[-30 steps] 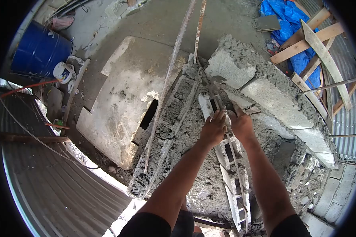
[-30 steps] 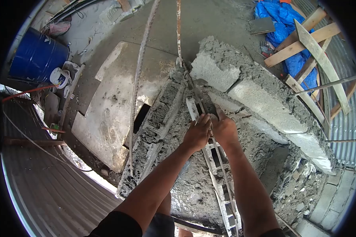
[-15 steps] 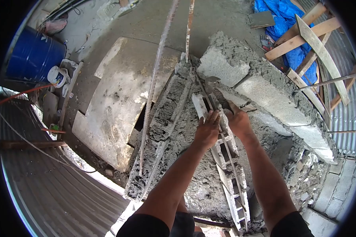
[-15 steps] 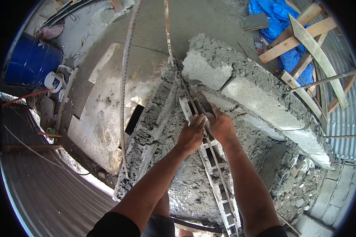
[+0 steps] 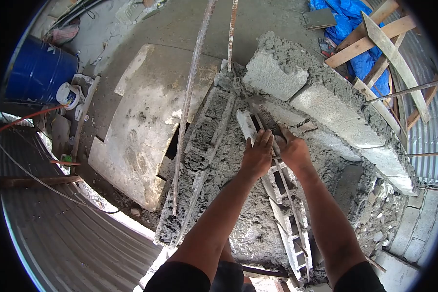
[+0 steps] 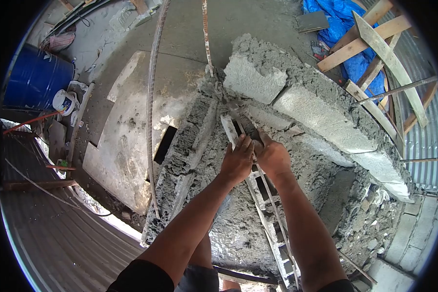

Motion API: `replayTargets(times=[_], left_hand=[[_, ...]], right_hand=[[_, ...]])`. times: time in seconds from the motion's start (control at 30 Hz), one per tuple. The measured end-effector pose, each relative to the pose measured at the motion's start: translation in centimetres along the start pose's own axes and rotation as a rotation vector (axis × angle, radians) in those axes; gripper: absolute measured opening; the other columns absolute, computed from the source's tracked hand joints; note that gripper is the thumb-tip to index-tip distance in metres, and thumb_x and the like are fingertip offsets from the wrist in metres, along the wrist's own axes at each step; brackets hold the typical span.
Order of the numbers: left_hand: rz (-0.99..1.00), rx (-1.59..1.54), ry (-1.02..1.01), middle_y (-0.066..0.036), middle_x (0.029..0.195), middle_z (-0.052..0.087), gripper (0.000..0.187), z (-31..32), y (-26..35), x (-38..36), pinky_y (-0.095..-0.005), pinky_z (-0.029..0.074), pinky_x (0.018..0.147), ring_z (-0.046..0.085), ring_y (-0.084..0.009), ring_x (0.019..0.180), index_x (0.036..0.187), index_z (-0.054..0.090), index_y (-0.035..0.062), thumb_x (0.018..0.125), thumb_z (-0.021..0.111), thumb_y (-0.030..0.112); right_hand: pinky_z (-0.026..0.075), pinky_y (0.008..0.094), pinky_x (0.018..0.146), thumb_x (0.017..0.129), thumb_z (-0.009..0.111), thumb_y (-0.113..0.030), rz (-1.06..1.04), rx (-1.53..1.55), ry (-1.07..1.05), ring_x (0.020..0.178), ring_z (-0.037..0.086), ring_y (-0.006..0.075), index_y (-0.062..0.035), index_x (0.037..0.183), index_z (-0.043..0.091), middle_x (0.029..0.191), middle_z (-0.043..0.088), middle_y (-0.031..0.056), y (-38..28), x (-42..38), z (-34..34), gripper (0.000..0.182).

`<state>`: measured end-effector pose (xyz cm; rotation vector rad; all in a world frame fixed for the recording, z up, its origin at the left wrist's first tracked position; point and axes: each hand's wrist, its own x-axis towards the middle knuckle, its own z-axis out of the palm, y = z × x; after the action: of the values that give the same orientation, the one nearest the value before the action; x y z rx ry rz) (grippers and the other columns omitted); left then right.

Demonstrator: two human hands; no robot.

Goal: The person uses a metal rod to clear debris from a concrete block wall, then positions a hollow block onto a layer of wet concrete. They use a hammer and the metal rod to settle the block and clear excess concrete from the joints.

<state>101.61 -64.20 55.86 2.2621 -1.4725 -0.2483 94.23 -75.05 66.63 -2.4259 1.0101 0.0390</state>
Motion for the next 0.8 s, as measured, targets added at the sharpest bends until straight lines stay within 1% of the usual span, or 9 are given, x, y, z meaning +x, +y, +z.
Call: replayTargets(times=[0.1,0.23,0.3,0.4,0.47,0.53,0.6,0.7,0.8], left_hand=[[0.001,0.021,0.021,-0.016,0.154,0.034,0.049,0.1,0.0,0.1,-0.0582,0.035,0.108,0.029,-0.0308,0.146,0.138,0.049,-0.0004,0.094,0.054,0.021],[0.008,0.093,-0.056,-0.018,0.155,0.034,0.058,0.9,-0.5,0.3,-0.0572,0.032,0.11,0.032,-0.0321,0.144,0.144,0.042,-0.0001,0.09,0.058,0.016],[-0.051,-0.132,0.122,-0.023,0.144,0.048,0.057,0.1,-0.8,-1.1,-0.0527,0.031,0.111,0.042,-0.037,0.137,0.145,0.04,-0.0017,0.092,0.057,0.011],[-0.102,-0.114,0.29,-0.027,0.145,0.045,0.058,-4.2,2.2,-5.9,-0.0426,0.033,0.113,0.044,-0.038,0.135,0.148,0.035,-0.0029,0.098,0.055,0.021],[-0.291,-0.583,-0.222,-0.025,0.142,0.05,0.066,-10.0,5.1,-9.5,-0.0381,0.033,0.113,0.048,-0.032,0.134,0.148,0.033,-0.0059,0.097,0.06,0.028],[-0.278,-0.96,-0.679,-0.023,0.14,0.052,0.069,-17.1,11.0,-14.1,-0.0417,0.042,0.106,0.054,-0.0347,0.127,0.144,0.04,-0.0051,0.095,0.064,0.036],[-0.292,-1.109,-0.897,-0.02,0.135,0.057,0.063,-20.0,16.6,-19.1,-0.0367,0.045,0.1,0.057,-0.0246,0.121,0.139,0.047,-0.0045,0.093,0.067,0.035],[-0.423,-1.132,-0.759,-0.015,0.119,0.062,0.048,-21.2,23.7,-24.2,-0.0316,0.047,0.088,0.059,-0.0203,0.107,0.122,0.054,-0.0052,0.095,0.063,0.033],[-0.824,-1.715,-0.449,-0.014,0.111,0.065,0.037,-18.4,28.1,-28.4,-0.0425,0.048,0.093,0.063,-0.0287,0.104,0.115,0.057,-0.0004,0.097,0.061,0.031]], right_hand=[[0.056,0.0425,0.076,0.096,0.055,-0.028,-0.145,0.112,0.162,0.084,0.07,0.0382,-0.0102,0.136,0.056,0.096,0.069,0.0249,1.2,-1.0,0.0,0.044],[0.051,0.0369,0.07,0.096,0.057,-0.029,0.08,0.504,0.102,0.075,0.065,0.0256,-0.004,0.133,0.057,0.086,0.068,0.0197,1.9,-8.2,-3.2,0.044],[0.047,0.0341,0.065,0.096,0.058,-0.032,0.037,0.513,0.199,0.07,0.054,0.0169,0.0007,0.129,0.058,0.078,0.06,0.0102,0.6,-14.0,-6.5,0.046],[0.05,0.0324,0.068,0.097,0.062,-0.039,0.272,0.792,0.153,0.073,0.057,0.0142,-0.0015,0.132,0.057,0.083,0.063,0.009,0.7,-23.3,-9.1,0.052],[0.051,0.0322,0.071,0.097,0.063,-0.039,0.458,0.868,0.017,0.075,0.06,0.0139,-0.0013,0.136,0.054,0.087,0.065,0.0098,1.7,-29.6,-9.6,0.056],[0.053,0.0341,0.072,0.097,0.063,-0.036,0.456,0.815,0.041,0.077,0.066,0.0185,-0.0022,0.141,0.049,0.089,0.069,0.0134,1.0,-34.9,-9.4,0.058],[0.054,0.0372,0.073,0.096,0.064,-0.031,0.256,0.744,0.142,0.08,0.07,0.0285,-0.0035,0.143,0.047,0.094,0.07,0.0207,1.8,-39.6,-6.1,0.058],[0.054,0.0441,0.074,0.092,0.066,-0.026,0.143,0.714,0.092,0.085,0.067,0.0412,-0.0001,0.136,0.051,0.096,0.067,0.0275,0.5,-44.2,-7.3,0.053],[0.053,0.0485,0.07,0.088,0.071,-0.031,0.068,0.677,0.161,0.079,0.066,0.0439,0.0011,0.121,0.057,0.087,0.066,0.0255,0.1,-48.2,-7.2,0.048]])
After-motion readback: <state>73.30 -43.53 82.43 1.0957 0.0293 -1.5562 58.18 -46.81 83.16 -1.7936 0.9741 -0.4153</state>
